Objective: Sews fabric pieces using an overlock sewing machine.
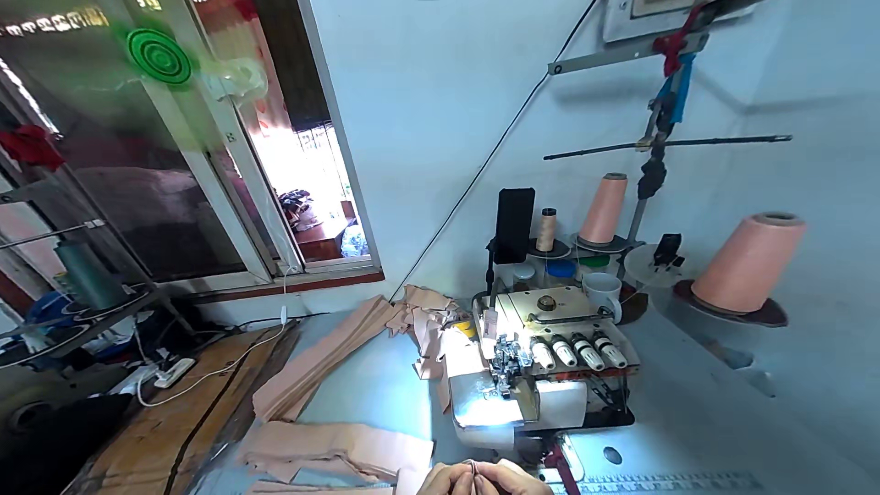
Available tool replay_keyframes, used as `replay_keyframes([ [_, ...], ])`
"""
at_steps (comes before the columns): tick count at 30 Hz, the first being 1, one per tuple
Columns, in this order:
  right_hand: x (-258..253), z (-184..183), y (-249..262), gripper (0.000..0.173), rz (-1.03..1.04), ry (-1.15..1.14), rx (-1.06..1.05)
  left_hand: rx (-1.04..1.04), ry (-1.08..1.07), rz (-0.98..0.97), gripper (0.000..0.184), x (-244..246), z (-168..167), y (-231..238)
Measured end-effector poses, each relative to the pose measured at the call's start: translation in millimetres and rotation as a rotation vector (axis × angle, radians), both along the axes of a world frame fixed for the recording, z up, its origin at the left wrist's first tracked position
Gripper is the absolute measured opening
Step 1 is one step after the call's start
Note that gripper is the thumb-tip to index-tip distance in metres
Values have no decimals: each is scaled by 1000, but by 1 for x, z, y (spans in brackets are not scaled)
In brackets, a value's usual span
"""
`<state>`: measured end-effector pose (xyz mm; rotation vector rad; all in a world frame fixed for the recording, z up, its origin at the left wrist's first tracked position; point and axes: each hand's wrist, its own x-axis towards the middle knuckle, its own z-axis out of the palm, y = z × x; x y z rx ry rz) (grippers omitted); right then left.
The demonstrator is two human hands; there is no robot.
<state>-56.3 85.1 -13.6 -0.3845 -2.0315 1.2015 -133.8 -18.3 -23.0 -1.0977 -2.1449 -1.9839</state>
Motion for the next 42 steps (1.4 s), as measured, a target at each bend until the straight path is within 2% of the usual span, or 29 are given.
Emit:
replay_keyframes([
  [2, -1, 0, 2, 18, 68, 27, -41, 87, 22, -64, 12, -10, -7, 0],
  [6, -6, -3, 4, 14, 213, 127, -237, 190, -4, -326, 13, -36, -16, 3],
  [8, -11, -6, 5, 7, 231, 204, -302, 197, -42, -396, 13, -44, -10, 5],
  [10, -13, -4, 10, 13, 215, 212, -339, 174, -40, -400, 12, -52, 2, 9],
  [12, -14, 1, 16, 14, 174, 172, -352, 108, 2, -349, 11, -57, 16, 16],
  [16, -17, 11, 28, 6, 23, 160, -366, -33, 178, -276, 12, -67, 35, 44],
  [19, -19, 16, 33, 6, -95, 199, -434, -123, 260, -213, 18, -67, 37, 71],
  [24, -24, 10, 39, 19, -206, 288, -484, -219, 351, -64, 15, -61, 28, 98],
  [29, -24, -3, 41, 17, -266, 276, -371, -392, 792, 160, 13, -28, 28, 88],
  [33, -24, -3, 43, 17, -314, 286, -329, -592, 807, 264, 32, 6, 22, 79],
  [42, -32, -2, 50, 13, -345, 252, -375, -496, 790, 246, 35, -6, 15, 86],
])
